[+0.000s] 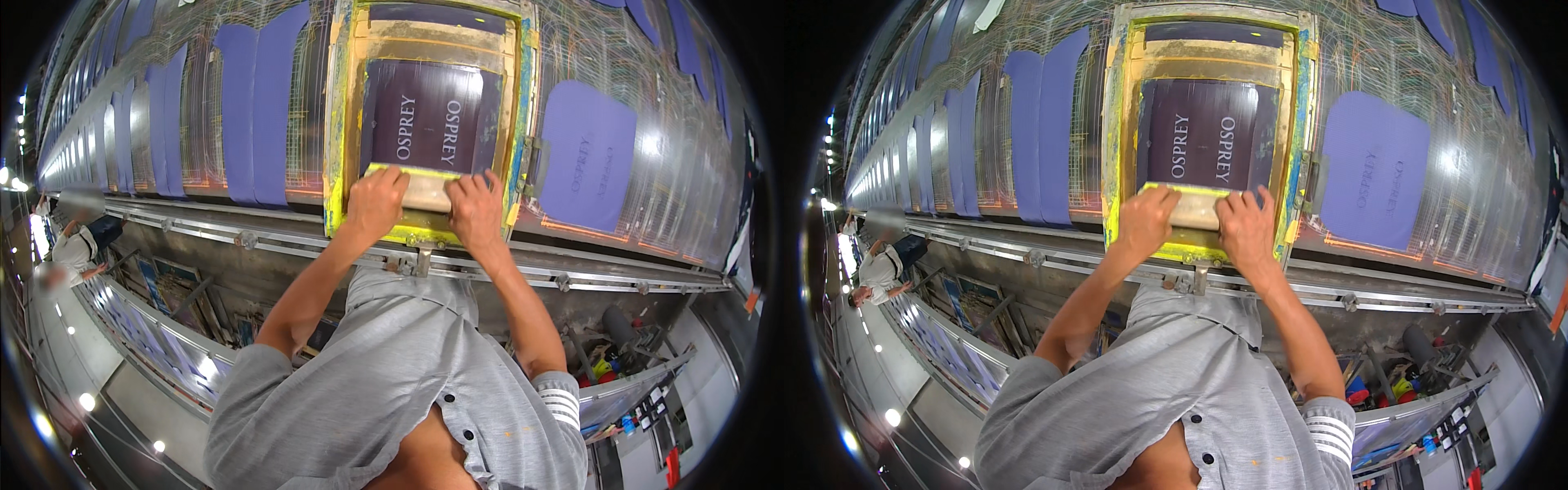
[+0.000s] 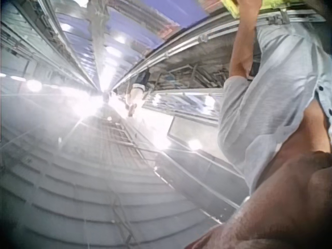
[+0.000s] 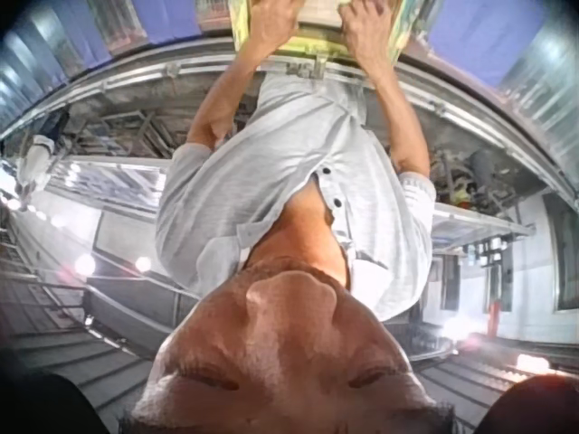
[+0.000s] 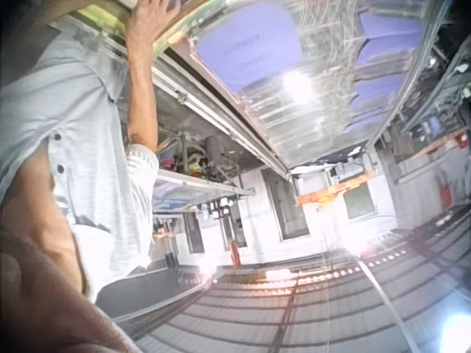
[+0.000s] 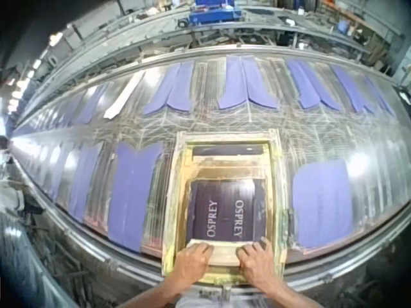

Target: The person performs screen printing on a conveyor belt. They place a screen frame over a purple fabric piece, apply ink with a squeegee, and pull the ink across the mesh to transfer the design. The person repeats this process on multiple fabric pieces.

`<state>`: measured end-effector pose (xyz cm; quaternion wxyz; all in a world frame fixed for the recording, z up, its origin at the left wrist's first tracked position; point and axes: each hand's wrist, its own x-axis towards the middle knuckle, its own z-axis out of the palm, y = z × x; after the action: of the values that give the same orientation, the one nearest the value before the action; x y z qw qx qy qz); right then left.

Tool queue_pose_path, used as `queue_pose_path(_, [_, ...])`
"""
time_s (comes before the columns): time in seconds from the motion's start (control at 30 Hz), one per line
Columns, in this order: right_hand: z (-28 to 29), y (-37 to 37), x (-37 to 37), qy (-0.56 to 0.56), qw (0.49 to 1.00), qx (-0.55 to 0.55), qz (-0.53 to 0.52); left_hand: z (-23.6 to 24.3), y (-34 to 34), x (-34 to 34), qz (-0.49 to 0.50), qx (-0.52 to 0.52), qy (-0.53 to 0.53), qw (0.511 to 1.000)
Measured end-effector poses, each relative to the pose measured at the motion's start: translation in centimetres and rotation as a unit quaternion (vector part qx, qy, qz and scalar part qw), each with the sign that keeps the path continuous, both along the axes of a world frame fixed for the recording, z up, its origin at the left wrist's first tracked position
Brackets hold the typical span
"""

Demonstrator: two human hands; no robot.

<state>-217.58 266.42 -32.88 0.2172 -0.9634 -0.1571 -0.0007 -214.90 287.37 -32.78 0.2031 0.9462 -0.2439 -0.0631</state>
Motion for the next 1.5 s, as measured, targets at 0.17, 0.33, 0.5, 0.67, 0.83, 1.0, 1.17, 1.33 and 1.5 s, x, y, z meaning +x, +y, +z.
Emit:
queue_pose_path(0.17, [1.8,0.5,-3.1,0.050,0.999,-0.012,-0.013,0.1,0.2,-3.3,0.001,0.015,0.006,1.000])
queue_pose_path(0.33, [0.5,-6.6,2.3,-0.079,0.979,0.097,-0.161,1.9,-0.4,-1.7,-0.037,0.065,-0.048,0.996])
queue_pose_path(0.5, [-7.1,-11.7,6.1,0.017,0.909,0.133,-0.394,0.6,-0.8,-2.0,-0.038,0.058,-0.020,0.997])
queue_pose_path(0.67, [-6.1,-11.5,6.6,0.020,0.886,0.216,-0.410,1.0,0.4,-2.1,-0.021,0.031,0.022,0.999])
queue_pose_path(0.83, [-2.6,-8.1,7.7,0.054,0.838,0.347,-0.417,1.7,4.0,-2.0,0.005,-0.041,0.005,0.999])
queue_pose_path(1.0, [-2.9,6.0,8.9,-0.006,0.856,0.355,-0.377,0.2,16.2,-0.5,0.038,-0.049,-0.017,0.998])
queue_pose_path(1.17, [-4.7,19.3,10.4,0.020,0.816,0.413,-0.405,1.6,28.4,1.7,0.018,0.005,0.002,1.000])
queue_pose_path(1.33, [-4.8,22.8,10.4,0.053,0.815,0.389,-0.425,2.9,32.2,1.9,0.013,0.006,0.001,1.000])
queue_pose_path(1.5, [-6.2,23.5,11.1,0.078,0.814,0.367,-0.443,2.7,34.1,0.6,0.010,-0.009,0.030,0.999])
